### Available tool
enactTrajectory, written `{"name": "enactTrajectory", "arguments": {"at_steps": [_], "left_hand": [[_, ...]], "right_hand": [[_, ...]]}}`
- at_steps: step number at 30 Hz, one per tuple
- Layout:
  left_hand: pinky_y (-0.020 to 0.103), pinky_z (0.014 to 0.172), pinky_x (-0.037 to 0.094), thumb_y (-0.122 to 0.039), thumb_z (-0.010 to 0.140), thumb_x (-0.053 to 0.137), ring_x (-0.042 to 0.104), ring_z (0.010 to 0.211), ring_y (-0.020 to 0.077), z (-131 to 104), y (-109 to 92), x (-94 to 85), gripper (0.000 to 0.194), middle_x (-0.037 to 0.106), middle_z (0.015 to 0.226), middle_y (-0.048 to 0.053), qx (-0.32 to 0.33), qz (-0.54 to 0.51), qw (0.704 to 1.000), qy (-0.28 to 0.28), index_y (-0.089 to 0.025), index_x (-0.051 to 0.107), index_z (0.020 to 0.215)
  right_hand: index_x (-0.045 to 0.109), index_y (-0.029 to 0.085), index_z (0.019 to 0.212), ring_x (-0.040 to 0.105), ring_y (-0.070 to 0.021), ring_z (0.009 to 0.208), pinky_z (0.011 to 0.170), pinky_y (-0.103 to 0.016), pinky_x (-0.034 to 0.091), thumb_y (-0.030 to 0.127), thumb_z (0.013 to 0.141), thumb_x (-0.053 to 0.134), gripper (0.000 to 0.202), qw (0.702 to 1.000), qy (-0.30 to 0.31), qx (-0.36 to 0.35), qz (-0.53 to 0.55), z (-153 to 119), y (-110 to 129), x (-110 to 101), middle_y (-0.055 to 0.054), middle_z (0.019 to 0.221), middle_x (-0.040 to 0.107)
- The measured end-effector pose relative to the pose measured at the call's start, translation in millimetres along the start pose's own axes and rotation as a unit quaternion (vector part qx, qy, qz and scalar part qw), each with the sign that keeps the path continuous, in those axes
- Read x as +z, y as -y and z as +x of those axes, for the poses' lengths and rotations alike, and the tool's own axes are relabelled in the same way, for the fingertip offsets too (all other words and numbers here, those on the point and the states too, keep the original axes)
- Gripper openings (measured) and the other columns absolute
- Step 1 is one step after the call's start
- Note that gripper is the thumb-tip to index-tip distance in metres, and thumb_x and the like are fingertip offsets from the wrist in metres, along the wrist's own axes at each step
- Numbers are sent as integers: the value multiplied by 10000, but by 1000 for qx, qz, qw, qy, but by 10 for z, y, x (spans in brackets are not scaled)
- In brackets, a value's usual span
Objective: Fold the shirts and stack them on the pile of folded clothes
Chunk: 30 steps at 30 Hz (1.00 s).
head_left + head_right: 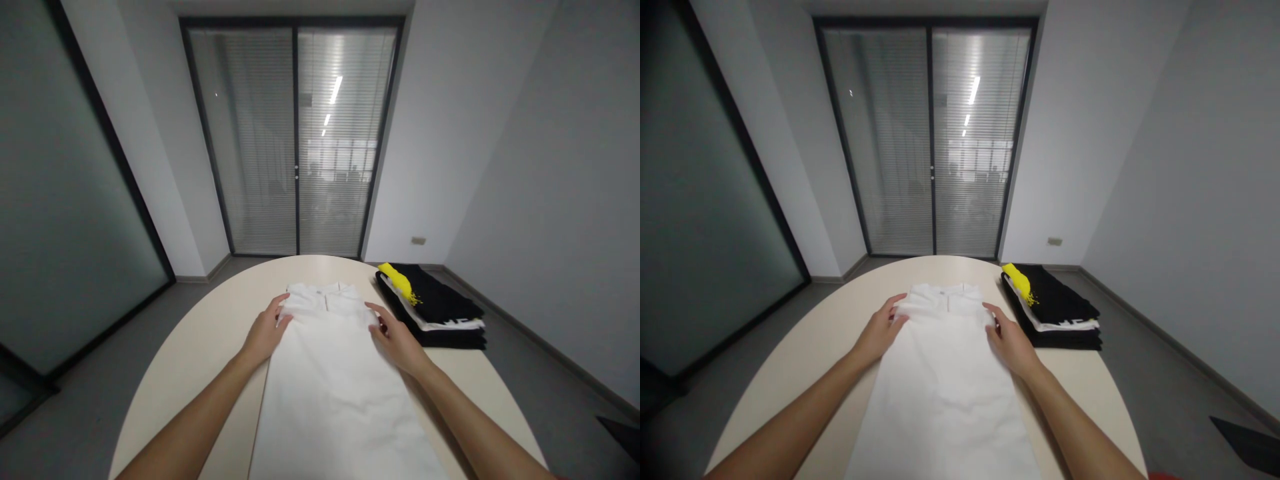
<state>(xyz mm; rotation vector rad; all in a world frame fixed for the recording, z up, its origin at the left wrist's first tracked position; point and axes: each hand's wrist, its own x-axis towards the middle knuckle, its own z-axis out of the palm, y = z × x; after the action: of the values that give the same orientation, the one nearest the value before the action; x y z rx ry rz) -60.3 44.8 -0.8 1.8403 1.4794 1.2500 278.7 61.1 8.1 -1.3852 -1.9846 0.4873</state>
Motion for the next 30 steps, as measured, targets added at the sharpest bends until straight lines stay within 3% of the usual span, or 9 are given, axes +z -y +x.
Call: {"name": "enactTrajectory", "arguments": {"at_steps": [3,6,8,11,15,17,20,24,30], "left_hand": [[339,881,521,-323,919,553,708,931,206,96,72,52,585,730,1096,82,-20,-24,997,-68,-217,397,1472],[381,972,494,-296,895,585,687,1054,224,123,260,99,727,693,1199,144,-46,-31,997,-48,-166,273,1538],[396,1035,463,-276,875,602,655,1139,224,91,378,93,816,608,1346,181,-34,-51,998,-2,-156,184,1565],[420,1083,436,-248,858,605,609,1221,233,22,453,37,833,424,1530,182,0,-48,998,42,-198,181,1573],[455,1203,280,-169,813,597,431,1402,262,-1,436,2,713,423,1537,132,68,42,996,38,-195,386,1493],[454,1218,257,-152,820,570,411,1414,255,13,429,22,648,443,1519,125,83,71,993,37,-190,441,1453],[443,1211,283,-156,851,534,429,1399,245,28,424,55,569,446,1513,119,91,94,990,46,-197,486,1416],[424,1211,289,-157,852,527,425,1401,239,22,399,49,560,430,1515,129,90,108,989,49,-176,486,1410],[394,1165,359,-170,861,524,481,1349,232,8,266,33,558,471,1482,114,87,144,985,38,-186,465,1416]], "right_hand": [[388,213,1502,573,-168,646,694,-316,486,408,934,459,605,996,-87,7,19,118,-18,66,-51,900,668],[276,214,1550,639,-186,772,791,-352,526,405,923,495,690,997,-70,-4,43,167,-104,132,-102,1120,673],[417,212,1473,648,-224,961,918,-401,505,390,901,536,611,998,-44,-39,11,131,-138,137,-129,1252,629],[684,207,1119,560,-281,1189,1060,-455,410,360,879,585,301,993,-30,-97,-52,5,-29,54,-133,1275,609],[704,228,1056,609,-227,1053,973,-379,455,341,889,622,217,974,127,-186,-17,-212,427,-109,-87,1103,670],[704,236,1081,615,-219,1012,919,-344,464,424,826,711,317,942,229,-244,-9,-340,691,-116,-67,1062,675],[705,233,1066,627,-221,919,845,-332,455,501,682,802,478,894,312,-319,-39,-554,990,23,-43,985,678],[699,233,1012,624,-198,791,690,-297,420,442,782,706,311,849,342,-388,-112,-768,1143,281,-26,887,685],[701,228,950,605,-134,688,617,-238,391,265,797,662,162,846,365,-378,-90,-768,1143,321,8,859,715]]}}
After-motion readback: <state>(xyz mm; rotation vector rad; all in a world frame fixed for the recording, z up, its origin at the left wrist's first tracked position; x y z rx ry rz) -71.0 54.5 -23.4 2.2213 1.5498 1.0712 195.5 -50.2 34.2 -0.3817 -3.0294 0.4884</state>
